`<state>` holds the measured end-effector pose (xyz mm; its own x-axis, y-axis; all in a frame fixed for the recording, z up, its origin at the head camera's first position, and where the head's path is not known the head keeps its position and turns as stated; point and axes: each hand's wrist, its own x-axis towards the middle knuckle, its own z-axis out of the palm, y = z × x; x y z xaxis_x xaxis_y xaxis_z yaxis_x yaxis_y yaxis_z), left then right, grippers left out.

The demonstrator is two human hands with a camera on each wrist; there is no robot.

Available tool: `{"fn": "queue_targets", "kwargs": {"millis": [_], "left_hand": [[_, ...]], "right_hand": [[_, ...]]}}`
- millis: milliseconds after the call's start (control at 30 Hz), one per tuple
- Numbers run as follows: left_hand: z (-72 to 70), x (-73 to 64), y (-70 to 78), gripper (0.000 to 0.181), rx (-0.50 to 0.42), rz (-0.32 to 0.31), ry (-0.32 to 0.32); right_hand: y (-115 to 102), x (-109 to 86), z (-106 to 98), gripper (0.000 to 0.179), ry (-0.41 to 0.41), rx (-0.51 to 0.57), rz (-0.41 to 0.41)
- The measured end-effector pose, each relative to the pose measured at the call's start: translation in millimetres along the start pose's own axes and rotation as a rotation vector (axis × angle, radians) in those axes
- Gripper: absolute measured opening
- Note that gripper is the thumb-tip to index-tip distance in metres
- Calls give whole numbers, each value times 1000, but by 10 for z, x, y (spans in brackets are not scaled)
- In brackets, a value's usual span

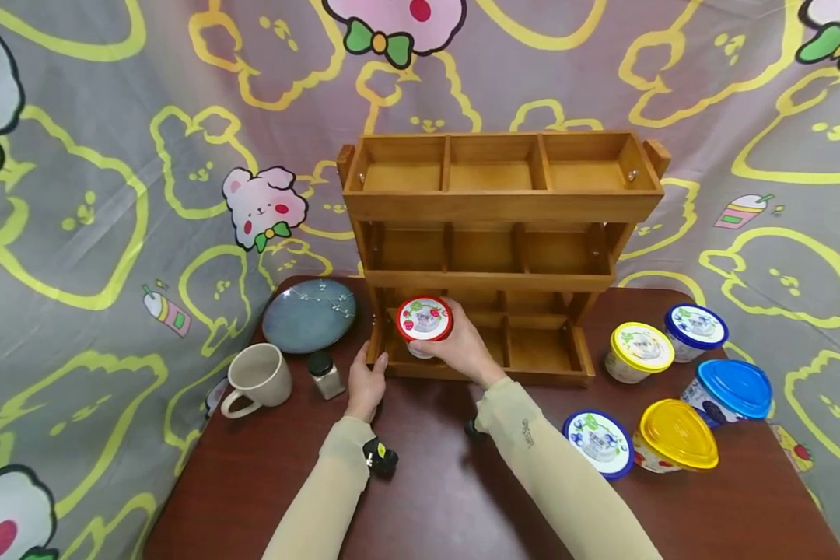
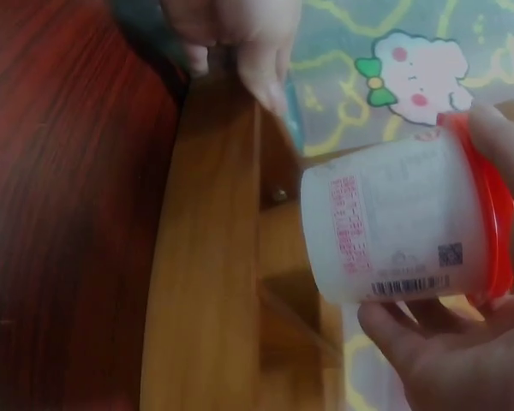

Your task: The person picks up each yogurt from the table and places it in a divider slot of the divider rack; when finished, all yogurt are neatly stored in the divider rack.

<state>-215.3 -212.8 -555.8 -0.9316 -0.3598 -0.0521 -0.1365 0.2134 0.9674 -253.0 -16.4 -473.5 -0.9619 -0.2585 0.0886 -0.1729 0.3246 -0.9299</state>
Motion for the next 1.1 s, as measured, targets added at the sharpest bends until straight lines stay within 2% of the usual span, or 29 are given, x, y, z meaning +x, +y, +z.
{"fn": "queue_targets", "kwargs": {"millis": [333, 800, 1100], "left_hand": [[27, -10, 20, 55, 14, 19, 9], [23, -17, 3, 55, 45, 13, 27], [8, -18, 16, 55, 44, 12, 28]], "right_hand": [[112, 190, 105, 101, -63, -69, -58], [266, 333, 164, 108, -148, -152, -57], [356, 421, 208, 98, -228, -265, -91]]}}
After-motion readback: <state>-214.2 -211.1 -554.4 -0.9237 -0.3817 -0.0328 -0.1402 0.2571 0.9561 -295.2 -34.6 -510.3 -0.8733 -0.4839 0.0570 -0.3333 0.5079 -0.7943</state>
